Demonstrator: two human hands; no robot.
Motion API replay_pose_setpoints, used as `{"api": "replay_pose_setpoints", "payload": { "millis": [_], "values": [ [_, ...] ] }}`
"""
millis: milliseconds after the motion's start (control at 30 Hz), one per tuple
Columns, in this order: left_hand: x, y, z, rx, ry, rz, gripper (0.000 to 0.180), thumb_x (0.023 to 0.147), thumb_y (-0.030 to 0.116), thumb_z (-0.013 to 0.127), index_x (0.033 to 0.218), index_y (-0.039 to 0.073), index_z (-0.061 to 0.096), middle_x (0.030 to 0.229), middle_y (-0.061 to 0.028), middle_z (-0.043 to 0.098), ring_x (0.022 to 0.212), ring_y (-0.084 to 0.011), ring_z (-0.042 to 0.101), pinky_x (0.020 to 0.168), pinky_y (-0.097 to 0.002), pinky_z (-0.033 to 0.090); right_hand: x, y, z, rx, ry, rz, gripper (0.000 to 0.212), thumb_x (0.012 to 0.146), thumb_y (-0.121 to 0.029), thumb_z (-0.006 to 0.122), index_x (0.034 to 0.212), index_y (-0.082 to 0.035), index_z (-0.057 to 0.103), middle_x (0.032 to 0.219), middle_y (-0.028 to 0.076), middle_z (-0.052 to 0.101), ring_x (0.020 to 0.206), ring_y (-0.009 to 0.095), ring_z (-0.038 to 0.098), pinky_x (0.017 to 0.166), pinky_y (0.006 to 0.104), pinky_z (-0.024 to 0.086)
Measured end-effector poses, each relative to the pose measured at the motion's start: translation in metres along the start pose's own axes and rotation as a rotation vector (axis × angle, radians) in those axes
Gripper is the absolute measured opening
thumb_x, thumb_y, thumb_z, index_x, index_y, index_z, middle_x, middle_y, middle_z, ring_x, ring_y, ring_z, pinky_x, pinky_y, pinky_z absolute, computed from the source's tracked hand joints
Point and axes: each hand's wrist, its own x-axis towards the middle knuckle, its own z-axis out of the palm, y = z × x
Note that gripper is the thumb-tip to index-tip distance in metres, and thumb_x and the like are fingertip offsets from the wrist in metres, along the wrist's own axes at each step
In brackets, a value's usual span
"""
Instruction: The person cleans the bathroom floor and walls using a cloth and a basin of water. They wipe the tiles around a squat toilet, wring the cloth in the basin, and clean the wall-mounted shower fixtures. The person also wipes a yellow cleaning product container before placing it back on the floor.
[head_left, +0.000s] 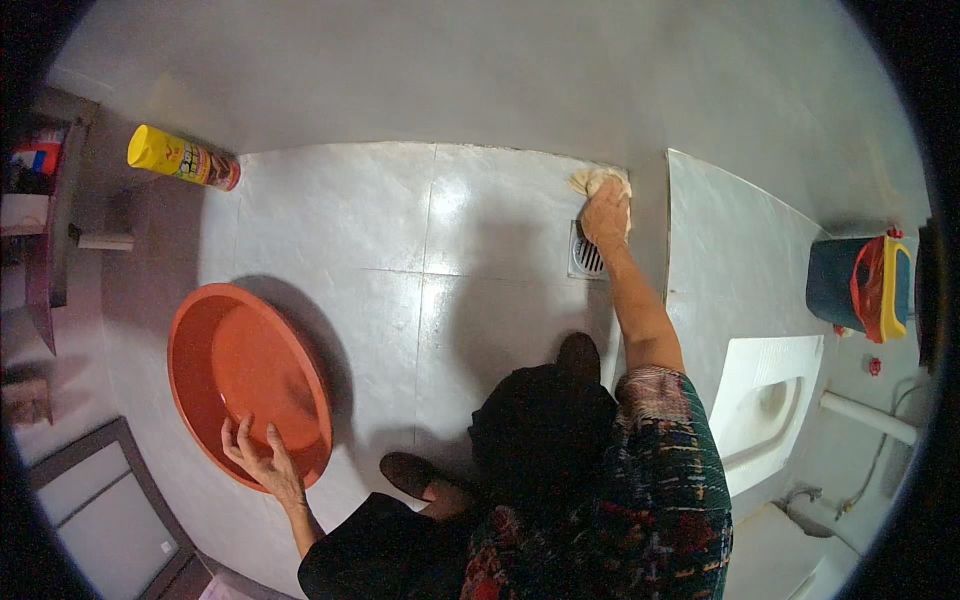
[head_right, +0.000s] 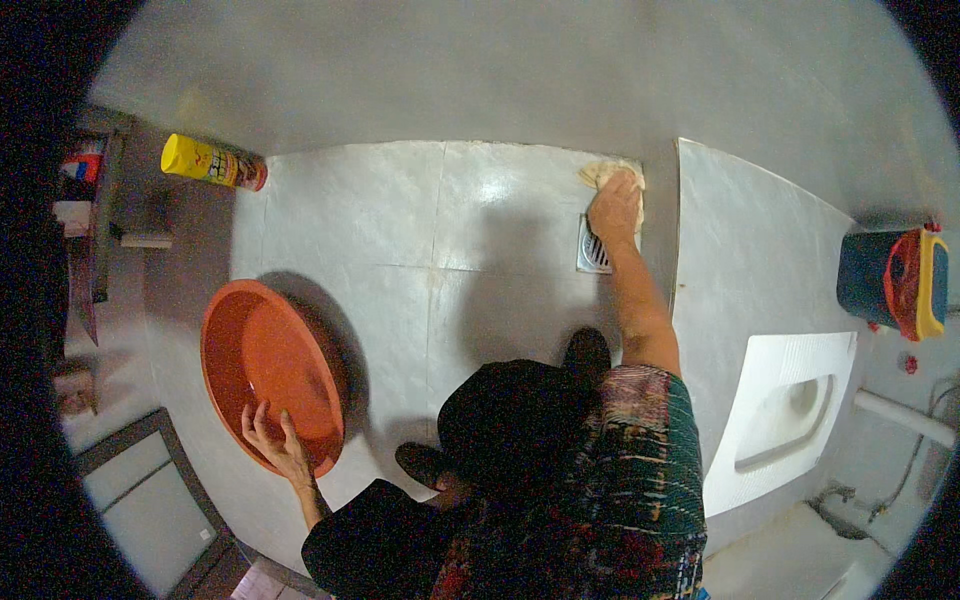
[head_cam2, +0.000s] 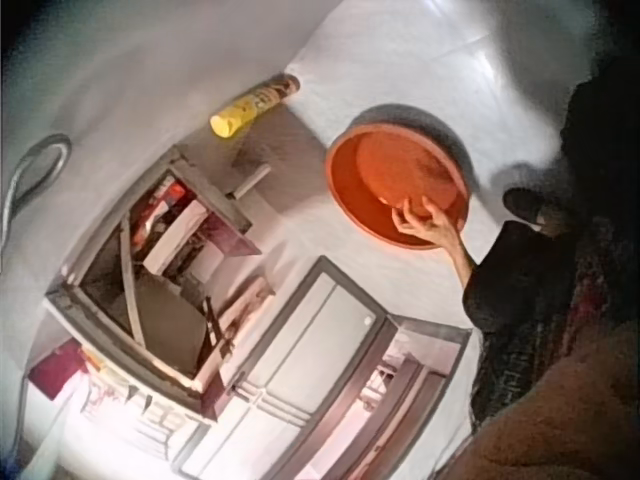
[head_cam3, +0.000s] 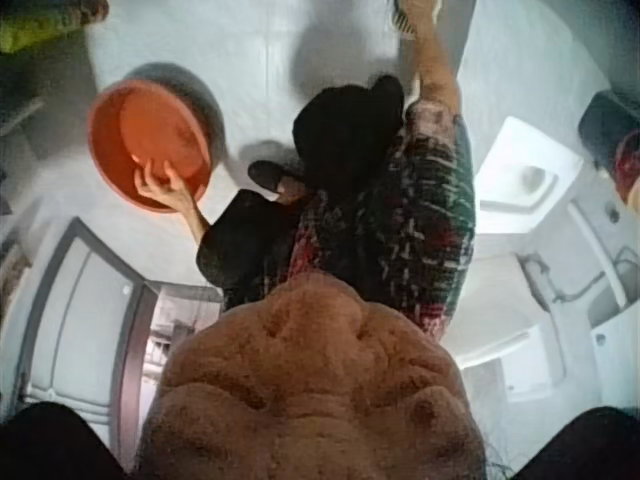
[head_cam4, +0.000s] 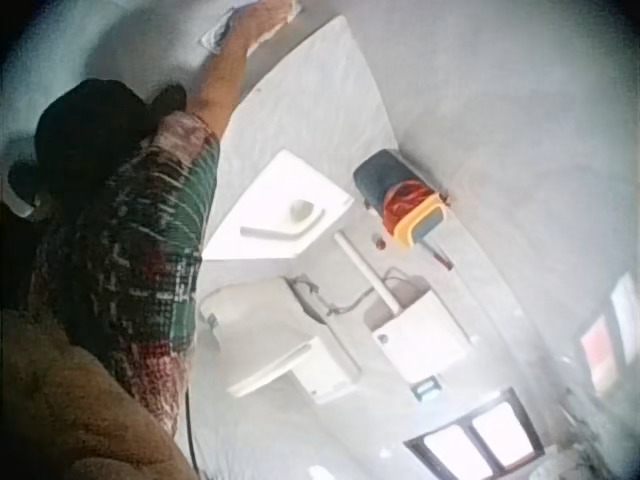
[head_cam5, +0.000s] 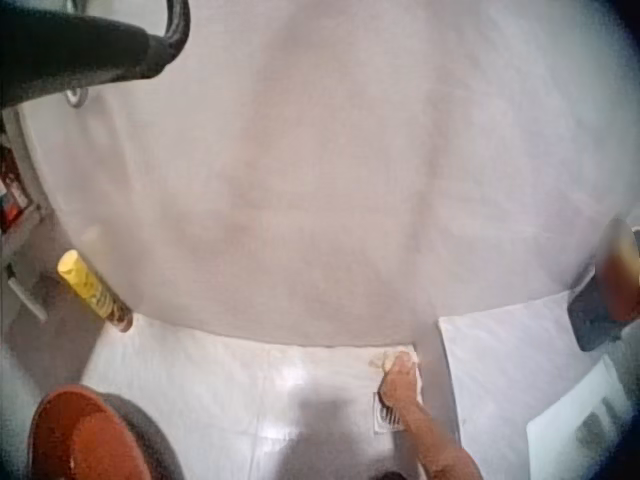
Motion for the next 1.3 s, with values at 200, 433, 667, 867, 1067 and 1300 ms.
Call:
{"api": "replay_pose_setpoints", "payload": {
  "millis": [200, 433, 667, 867, 1067, 1300],
  "values": [
    [0.006, -0.011, 0.004, -0.171, -0.069, -0.009, 0.023, 0.085, 0.013, 0.060, 0.107, 0.006, 0.058, 0.129, -0.0130, 0.038, 0.122, -0.0300, 0.037, 0.102, -0.0430, 0.030, -0.049, -0.004, -0.016, 0.005, -0.153, 0.086, 0.057, 0.080, -0.007, 0.046, 0.128, 0.015, 0.024, 0.133, 0.031, 0.032, 0.112, 0.047, 0.041, 0.096, 0.0461, 0.038],
    [0.039, -0.004, -0.007, -0.278, -0.100, 0.170, 0.022, 0.084, 0.006, 0.059, 0.106, 0.005, 0.058, 0.124, -0.0130, 0.044, 0.118, -0.0294, 0.041, 0.100, -0.0411, 0.032, -0.120, 0.026, -0.005, -0.097, -0.221, 0.019, 0.057, 0.082, -0.006, 0.045, 0.131, 0.013, 0.023, 0.136, 0.031, 0.029, 0.120, 0.048, 0.036, 0.100, 0.0464, 0.035],
    [0.058, -0.005, -0.020, -0.398, -0.080, 0.197, 0.019, 0.081, 0.003, 0.060, 0.100, 0.004, 0.060, 0.115, -0.0125, 0.051, 0.111, -0.0283, 0.046, 0.095, -0.0403, 0.035, -0.176, 0.024, -0.029, 0.058, -0.355, 0.133, 0.059, 0.080, -0.008, 0.048, 0.130, 0.013, 0.025, 0.135, 0.031, 0.030, 0.122, 0.049, 0.033, 0.103, 0.0463, 0.030],
    [0.058, -0.008, -0.014, -0.359, -0.047, 0.196, 0.017, 0.078, 0.002, 0.062, 0.095, 0.004, 0.062, 0.108, -0.0127, 0.054, 0.105, -0.0282, 0.050, 0.092, -0.0380, 0.037, -0.164, -0.065, -0.054, 0.024, -0.355, 0.476, 0.058, 0.078, -0.013, 0.051, 0.124, 0.017, 0.032, 0.121, 0.032, 0.044, 0.107, 0.041, 0.048, 0.091, 0.0448, 0.039],
    [0.056, -0.003, -0.004, -0.484, -0.132, 0.021, 0.015, 0.077, -0.002, 0.062, 0.092, 0.002, 0.062, 0.103, -0.0131, 0.056, 0.100, -0.0278, 0.053, 0.087, -0.0359, 0.042, -0.091, -0.165, 0.025, -0.209, -0.041, -0.106, 0.059, 0.076, -0.016, 0.053, 0.119, 0.020, 0.033, 0.115, 0.031, 0.044, 0.097, 0.040, 0.047, 0.081, 0.0439, 0.040],
    [0.052, -0.002, -0.009, -0.426, -0.120, -0.110, 0.013, 0.078, 0.000, 0.061, 0.091, 0.001, 0.063, 0.103, -0.0135, 0.057, 0.099, -0.0278, 0.053, 0.086, -0.0350, 0.043, -0.010, -0.333, -0.018, 0.409, 0.003, -0.308, 0.068, 0.070, -0.007, 0.054, 0.132, 0.007, 0.028, 0.123, 0.034, 0.039, 0.105, 0.047, 0.042, 0.092, 0.0519, 0.033]
  ]
}}
